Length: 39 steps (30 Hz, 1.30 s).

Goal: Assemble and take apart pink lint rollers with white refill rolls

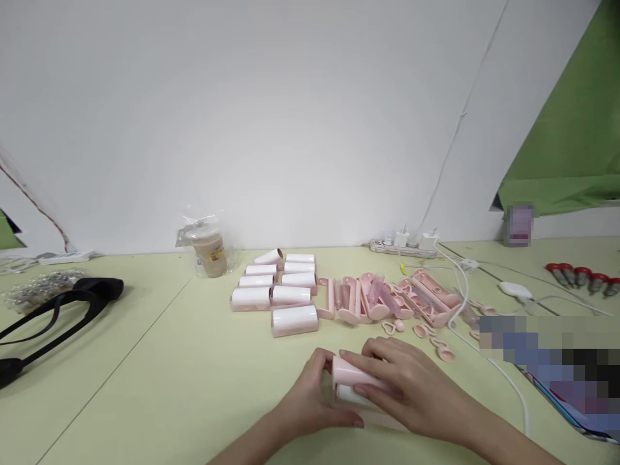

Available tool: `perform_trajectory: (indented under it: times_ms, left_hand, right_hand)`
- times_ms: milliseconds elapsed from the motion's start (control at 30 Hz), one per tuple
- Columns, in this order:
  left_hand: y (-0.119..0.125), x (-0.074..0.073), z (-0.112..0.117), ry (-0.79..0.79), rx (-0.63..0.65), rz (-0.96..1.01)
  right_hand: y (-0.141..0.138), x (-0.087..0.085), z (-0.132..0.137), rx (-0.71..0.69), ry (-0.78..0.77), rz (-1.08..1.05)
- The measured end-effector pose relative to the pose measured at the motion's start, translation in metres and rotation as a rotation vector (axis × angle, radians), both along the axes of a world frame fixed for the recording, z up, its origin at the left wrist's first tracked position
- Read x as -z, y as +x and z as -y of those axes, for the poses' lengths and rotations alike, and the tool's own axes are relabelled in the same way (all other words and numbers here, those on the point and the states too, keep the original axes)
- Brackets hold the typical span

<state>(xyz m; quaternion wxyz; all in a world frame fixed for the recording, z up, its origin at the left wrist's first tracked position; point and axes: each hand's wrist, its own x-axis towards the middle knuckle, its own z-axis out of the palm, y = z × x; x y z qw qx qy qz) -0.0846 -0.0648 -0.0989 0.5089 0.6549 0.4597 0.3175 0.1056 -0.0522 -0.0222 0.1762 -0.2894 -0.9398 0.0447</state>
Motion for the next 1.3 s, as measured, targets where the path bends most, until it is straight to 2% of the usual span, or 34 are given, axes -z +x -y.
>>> perform_trajectory:
  times_ms: [233,433,500,633,767,867,1000,1067,1167,1300]
  left_hand:
    - [0.001,0.002,0.002,0.04,-0.01,0.007]
    - [-0.001,0.007,0.002,0.074,-0.015,-0.023]
    - [-0.001,0.007,0.002,0.097,-0.015,-0.043]
    - [-0.002,0.005,0.003,0.178,0.0,-0.097]
    - [-0.003,0.001,0.005,0.395,0.119,-0.212]
    - [-0.003,0.0,0.006,0.481,0.108,-0.283]
    - [-0.004,0.002,0.007,0.489,0.11,-0.285]
    - [-0.004,0.004,0.008,0.443,0.088,-0.253]
    - [-0.004,0.006,0.008,0.386,0.065,-0.207]
    - [-0.005,0.005,0.007,0.431,0.107,-0.194]
  right_hand:
    - [-0.002,0.01,0.002,0.022,-0.091,0.088]
    - [-0.002,0.03,0.008,0.075,-0.045,0.058]
    - [-0.002,0.03,0.011,0.067,-0.018,0.056]
    - [-0.004,0.009,-0.003,0.081,0.031,0.058]
    - [-0.025,-0.014,-0.054,0.263,0.095,0.128]
    - [-0.053,-0.009,-0.091,0.282,0.054,0.189]
    - [-0.08,0.009,-0.107,0.317,0.002,0.226]
    - [-0.079,0.005,-0.107,0.339,-0.008,0.194]
    - [-0.059,-0.016,-0.105,0.367,-0.025,0.095]
    - [-0.032,-0.041,-0.106,0.323,-0.09,0.007]
